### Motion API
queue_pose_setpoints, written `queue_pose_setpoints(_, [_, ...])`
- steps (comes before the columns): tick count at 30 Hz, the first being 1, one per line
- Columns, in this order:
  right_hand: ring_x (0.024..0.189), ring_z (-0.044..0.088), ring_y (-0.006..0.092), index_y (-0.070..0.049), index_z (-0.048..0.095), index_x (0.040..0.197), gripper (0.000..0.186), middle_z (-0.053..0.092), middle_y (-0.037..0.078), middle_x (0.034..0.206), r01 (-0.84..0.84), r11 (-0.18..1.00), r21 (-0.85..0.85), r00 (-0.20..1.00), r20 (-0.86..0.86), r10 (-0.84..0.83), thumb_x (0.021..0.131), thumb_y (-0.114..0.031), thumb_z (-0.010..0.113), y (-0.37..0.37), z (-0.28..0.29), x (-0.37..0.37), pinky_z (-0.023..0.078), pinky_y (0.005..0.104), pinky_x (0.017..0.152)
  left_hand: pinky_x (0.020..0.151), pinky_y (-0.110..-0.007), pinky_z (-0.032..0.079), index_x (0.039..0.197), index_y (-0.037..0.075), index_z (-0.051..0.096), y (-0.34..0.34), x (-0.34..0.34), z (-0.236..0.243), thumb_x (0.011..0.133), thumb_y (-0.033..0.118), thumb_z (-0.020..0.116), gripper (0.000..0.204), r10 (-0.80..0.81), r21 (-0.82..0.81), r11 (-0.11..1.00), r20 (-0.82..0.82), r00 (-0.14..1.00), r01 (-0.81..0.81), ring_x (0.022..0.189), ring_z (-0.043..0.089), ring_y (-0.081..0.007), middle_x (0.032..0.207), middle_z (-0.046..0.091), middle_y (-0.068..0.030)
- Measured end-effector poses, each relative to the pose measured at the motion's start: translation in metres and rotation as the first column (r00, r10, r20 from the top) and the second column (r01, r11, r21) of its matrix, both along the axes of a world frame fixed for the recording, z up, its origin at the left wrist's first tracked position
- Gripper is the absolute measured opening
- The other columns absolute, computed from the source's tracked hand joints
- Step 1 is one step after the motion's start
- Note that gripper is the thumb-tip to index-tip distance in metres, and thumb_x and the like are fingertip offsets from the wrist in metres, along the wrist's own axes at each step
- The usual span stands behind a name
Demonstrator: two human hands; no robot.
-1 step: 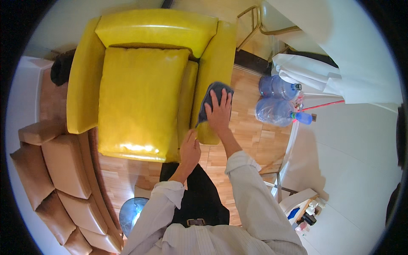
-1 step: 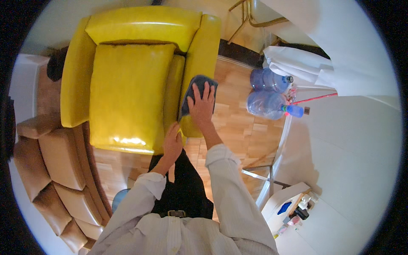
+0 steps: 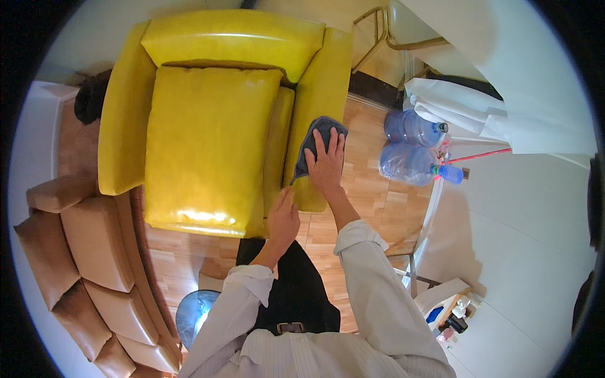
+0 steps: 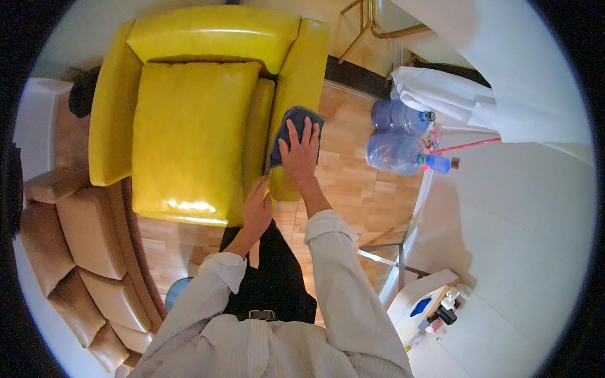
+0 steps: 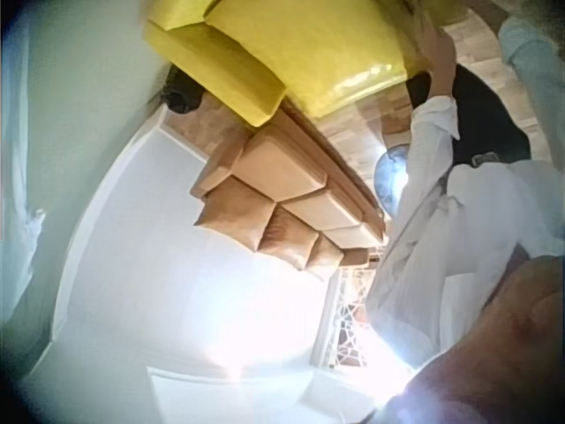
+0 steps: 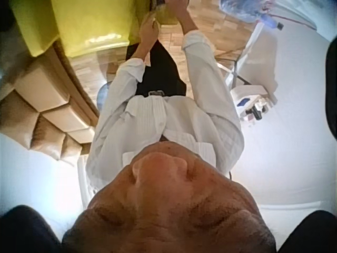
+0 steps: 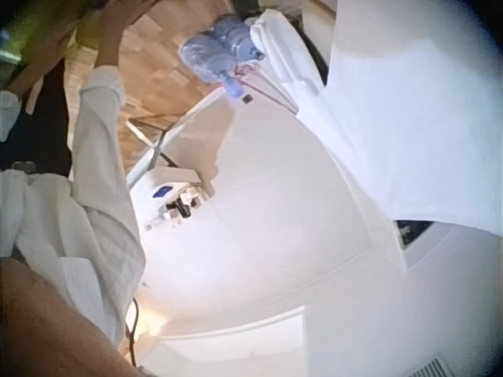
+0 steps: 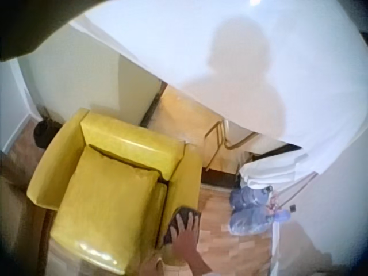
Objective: The person wipes a yellow armchair, a glass coffee table, and a brown sofa using a gray cloth. The person moves between pieces of furniture and wipes different surfaces including cushions, armrests, and the tabletop.
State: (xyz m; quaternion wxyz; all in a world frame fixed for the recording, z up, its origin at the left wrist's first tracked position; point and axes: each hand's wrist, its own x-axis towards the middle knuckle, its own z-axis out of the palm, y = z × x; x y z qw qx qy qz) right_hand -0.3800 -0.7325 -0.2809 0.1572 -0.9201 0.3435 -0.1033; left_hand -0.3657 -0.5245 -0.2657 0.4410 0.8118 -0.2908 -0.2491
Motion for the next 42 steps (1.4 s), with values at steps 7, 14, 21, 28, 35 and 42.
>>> queue_pose_setpoints(7, [0.155,0.027,0.0616,-0.014,0.040,0.167,0.063,0.018,0.034,0.175,-0.003,0.995,0.101,1.000,0.023,0.000,0.110,-0.026,0.064,0.043,-0.015,-0.058,0.035,0.0628,0.125,0.119,-0.071,0.035,0.173,0.005,0.023,-0.007,-0.032,0.029,0.093,0.024,0.082,0.101,-0.441,0.375,0.811,-0.112,0.891,0.449,0.160,0.026,-0.0551,0.178,0.011,-0.0329])
queue_pose_setpoints(14, [0.155,0.030,0.0602,-0.014,0.042,0.167,0.066,0.025,0.034,0.173,0.036,0.999,-0.003,0.999,0.038,-0.036,0.109,-0.035,0.066,-0.035,-0.007,0.011,0.036,0.0641,0.123,0.124,-0.070,0.029,0.173,0.004,0.025,-0.017,-0.038,0.034,0.094,0.028,0.083,0.100,-0.481,0.431,0.778,-0.058,0.875,0.457,0.164,0.017,-0.0525,0.181,0.004,-0.0297])
queue_pose_setpoints(21, [0.156,0.028,0.0607,-0.014,0.044,0.166,0.067,0.024,0.032,0.174,-0.003,0.990,0.143,0.999,0.046,-0.004,0.107,-0.039,0.067,0.000,-0.002,-0.034,0.037,0.0650,0.123,0.124,-0.066,0.033,0.173,0.003,0.024,-0.049,-0.059,0.049,0.090,0.035,0.088,0.109,-0.550,0.582,0.683,0.013,0.835,0.441,0.167,0.016,-0.0479,0.182,0.007,-0.0255])
queue_pose_setpoints(28, [0.155,0.027,0.0623,-0.015,0.049,0.163,0.068,0.026,0.030,0.173,-0.056,0.992,0.115,0.985,0.167,0.036,0.103,-0.039,0.072,-0.066,-0.003,0.014,0.037,0.0695,0.120,0.119,-0.066,0.042,0.170,-0.004,0.025,-0.066,-0.063,0.053,0.074,0.039,0.098,0.128,-0.523,0.645,0.623,-0.077,0.849,0.443,0.164,0.011,-0.0565,0.180,0.004,-0.0308])
queue_pose_setpoints(35, [0.157,0.025,0.0614,-0.016,0.050,0.163,0.067,0.028,0.029,0.174,-0.106,0.982,0.158,0.979,0.192,0.075,0.103,-0.037,0.073,-0.053,0.000,0.001,0.036,0.0727,0.120,0.120,-0.060,0.045,0.171,-0.001,0.024,-0.058,-0.059,0.045,0.068,0.043,0.099,0.135,-0.576,0.652,0.610,-0.025,0.817,0.450,0.165,0.008,-0.0561,0.180,0.002,-0.0324])
queue_pose_setpoints(42, [0.161,0.024,0.0551,-0.018,0.052,0.162,0.067,0.029,0.024,0.175,-0.159,0.972,0.171,0.965,0.236,0.116,0.102,-0.038,0.075,-0.051,-0.003,-0.011,0.034,0.0759,0.120,0.128,-0.061,0.032,0.172,-0.006,0.010,-0.066,-0.059,0.042,0.066,0.056,0.099,0.152,-0.622,0.709,0.480,-0.140,0.771,0.516,0.163,-0.002,-0.0612,0.177,-0.008,-0.0393])
